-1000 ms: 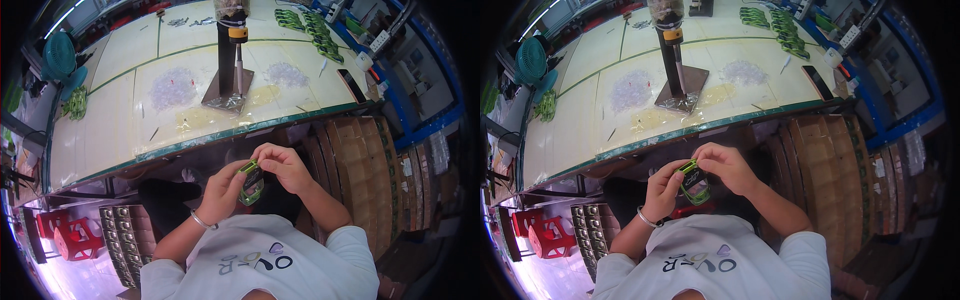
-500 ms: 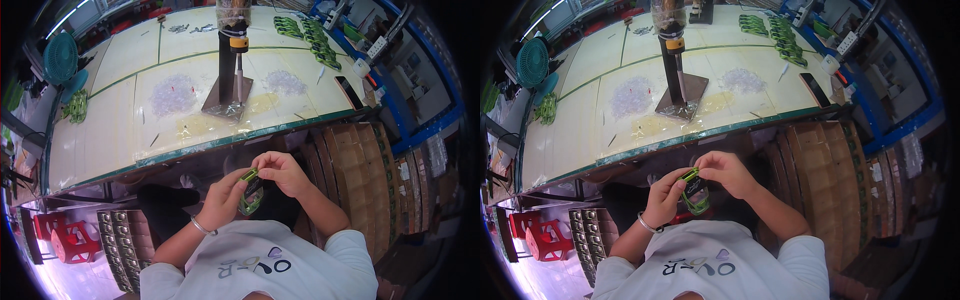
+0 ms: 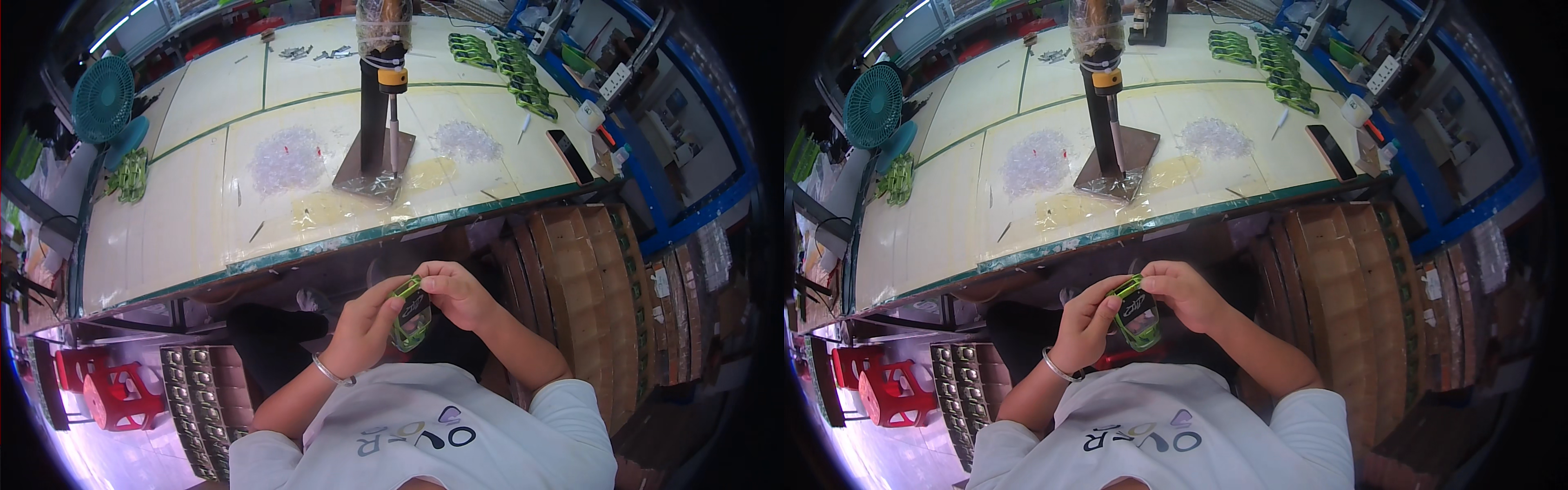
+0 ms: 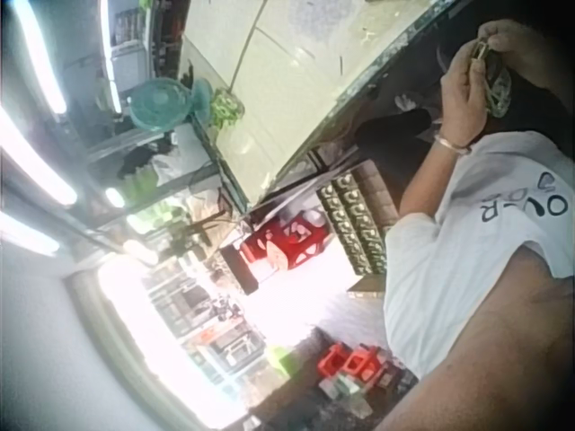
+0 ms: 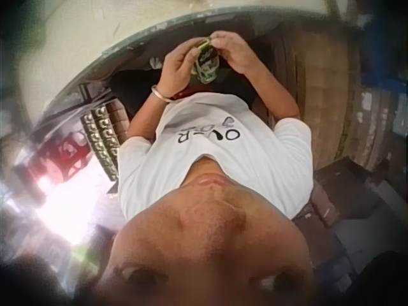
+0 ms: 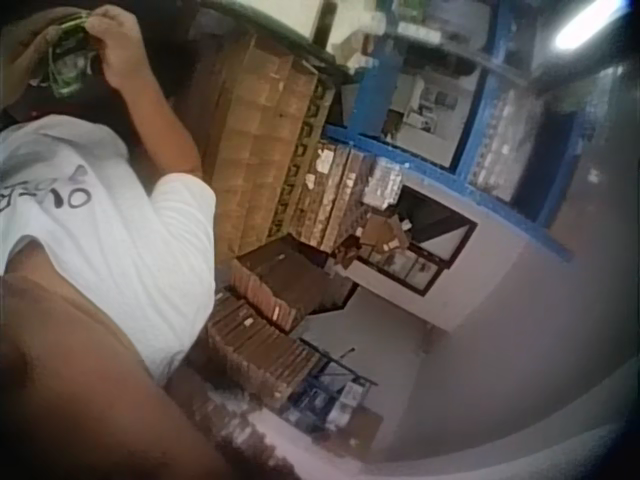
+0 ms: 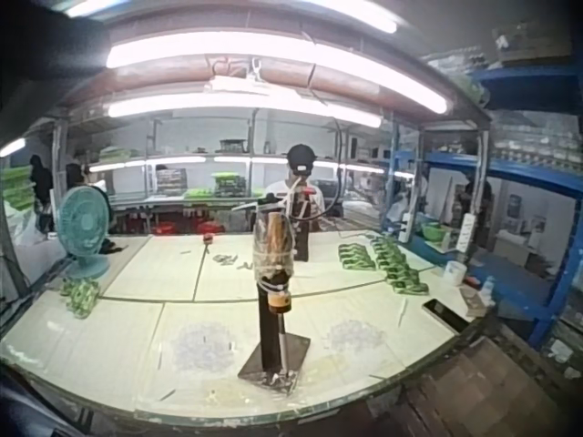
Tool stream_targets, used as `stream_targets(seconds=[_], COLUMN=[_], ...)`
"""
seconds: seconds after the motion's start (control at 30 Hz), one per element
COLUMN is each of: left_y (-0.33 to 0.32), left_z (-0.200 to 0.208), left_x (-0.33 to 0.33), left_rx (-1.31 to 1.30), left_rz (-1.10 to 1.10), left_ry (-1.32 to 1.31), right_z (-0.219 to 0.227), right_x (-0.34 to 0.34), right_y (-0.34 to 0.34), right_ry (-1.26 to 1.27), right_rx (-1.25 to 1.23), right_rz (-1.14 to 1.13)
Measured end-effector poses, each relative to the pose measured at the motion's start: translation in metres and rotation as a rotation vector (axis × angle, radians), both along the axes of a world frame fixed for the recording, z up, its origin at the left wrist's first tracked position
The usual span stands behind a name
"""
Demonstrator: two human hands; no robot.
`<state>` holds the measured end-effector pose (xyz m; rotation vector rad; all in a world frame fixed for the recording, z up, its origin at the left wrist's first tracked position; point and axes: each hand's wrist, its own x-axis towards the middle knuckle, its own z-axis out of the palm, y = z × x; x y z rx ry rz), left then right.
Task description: The person assembles small green electronic devices at a workbench. They pick up a device, insert a small component, and use a screwdriver to secure it before placing the finished unit on the table. The process is repeated for multiple units.
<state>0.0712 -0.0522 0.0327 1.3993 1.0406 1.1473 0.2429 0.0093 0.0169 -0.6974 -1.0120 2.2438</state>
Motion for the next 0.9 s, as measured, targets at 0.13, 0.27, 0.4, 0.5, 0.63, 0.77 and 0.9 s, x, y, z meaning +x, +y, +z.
stream_targets(seconds=[0.13,0.27,0.4,0.5,0.63,0.77,0.9], left_y=[0.002,0.009,0.014,0.015,0.018,0.041,0.049], left_z=[0.004,0.007,0.009,0.007,0.011,0.006,-0.008], left_x=[-0.004,-0.006,-0.003,0.002,-0.003,-0.020,-0.022], left_rx=[-0.051,-0.041,-0.127,-0.116,-0.085,0.291,0.251], left_rz=[0.000,0.022,0.026,0.023,-0.061,-0.099,-0.317], left_ry=[-0.024,-0.223,-0.444,-0.447,-0.345,0.022,-0.064], right_z=[-0.002,0.001,0.008,-0.008,-0.007,-0.002,-0.006], right_x=[-0.001,-0.007,-0.015,-0.023,-0.020,-0.014,-0.014], right_y=[0.002,0.000,-0.015,-0.015,-0.009,-0.011,-0.014], right_ry=[-0.019,-0.108,-0.578,-0.641,-0.542,-0.467,-0.361], right_rx=[0.093,0.518,1.416,1.633,1.672,1.651,1.607], right_rz=[-0.023,-0.228,-0.416,-0.531,-0.539,-0.438,-0.377])
